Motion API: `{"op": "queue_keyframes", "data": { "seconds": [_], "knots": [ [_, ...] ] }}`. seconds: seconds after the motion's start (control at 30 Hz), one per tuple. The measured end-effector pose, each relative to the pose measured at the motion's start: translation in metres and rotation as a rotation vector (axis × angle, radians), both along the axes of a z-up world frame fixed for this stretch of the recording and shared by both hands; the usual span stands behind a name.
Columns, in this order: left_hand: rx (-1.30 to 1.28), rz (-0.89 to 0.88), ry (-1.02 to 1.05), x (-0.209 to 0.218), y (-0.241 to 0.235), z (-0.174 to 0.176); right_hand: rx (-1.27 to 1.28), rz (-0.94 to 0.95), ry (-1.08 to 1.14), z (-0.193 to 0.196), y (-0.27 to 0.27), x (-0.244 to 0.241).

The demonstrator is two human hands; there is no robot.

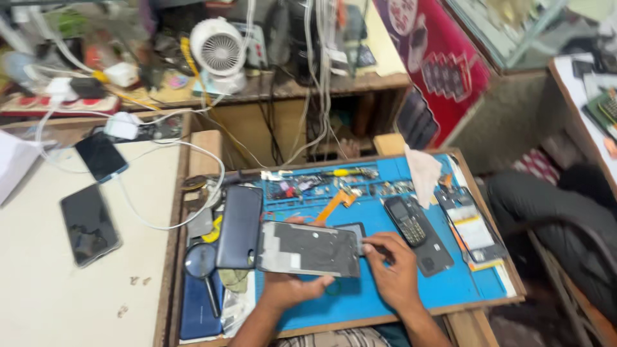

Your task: The person handles a disassembled smartphone, using a small tool to pry and adjust internal components. They repeatedly open and close the device, manipulate a ribbon cable, and wipe the screen with a cloth.

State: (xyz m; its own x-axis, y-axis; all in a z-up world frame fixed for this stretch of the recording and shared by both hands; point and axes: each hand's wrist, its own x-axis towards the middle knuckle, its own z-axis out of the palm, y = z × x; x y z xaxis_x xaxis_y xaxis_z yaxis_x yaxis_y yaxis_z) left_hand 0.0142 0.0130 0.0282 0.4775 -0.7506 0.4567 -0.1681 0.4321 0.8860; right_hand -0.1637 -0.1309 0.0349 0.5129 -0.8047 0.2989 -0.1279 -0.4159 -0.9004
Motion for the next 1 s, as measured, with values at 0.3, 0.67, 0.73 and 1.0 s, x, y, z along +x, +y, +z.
{"op": "queue_keyframes", "data": {
  "seconds": [0.3, 0.67, 0.73, 1.0],
  "knots": [
    [-0.095, -0.065, 0.067, -0.015, 0.006, 0.013, 0.350, 0.051, -0.309, -0.045, -0.009, -0.008],
    [-0.143, 0.053, -0.116, -0.023, 0.008, 0.016, 0.666, 0.081, -0.454, -0.052, -0.008, -0.016],
    [-0.082, 0.225, -0.457, -0.019, 0.012, 0.024, 0.644, 0.110, -0.471, -0.057, -0.013, -0.014],
    [0.042, 0.148, -0.585, 0.000, 0.023, 0.040, 0.442, 0.087, -0.408, -0.069, -0.046, -0.034]
  ]
}}
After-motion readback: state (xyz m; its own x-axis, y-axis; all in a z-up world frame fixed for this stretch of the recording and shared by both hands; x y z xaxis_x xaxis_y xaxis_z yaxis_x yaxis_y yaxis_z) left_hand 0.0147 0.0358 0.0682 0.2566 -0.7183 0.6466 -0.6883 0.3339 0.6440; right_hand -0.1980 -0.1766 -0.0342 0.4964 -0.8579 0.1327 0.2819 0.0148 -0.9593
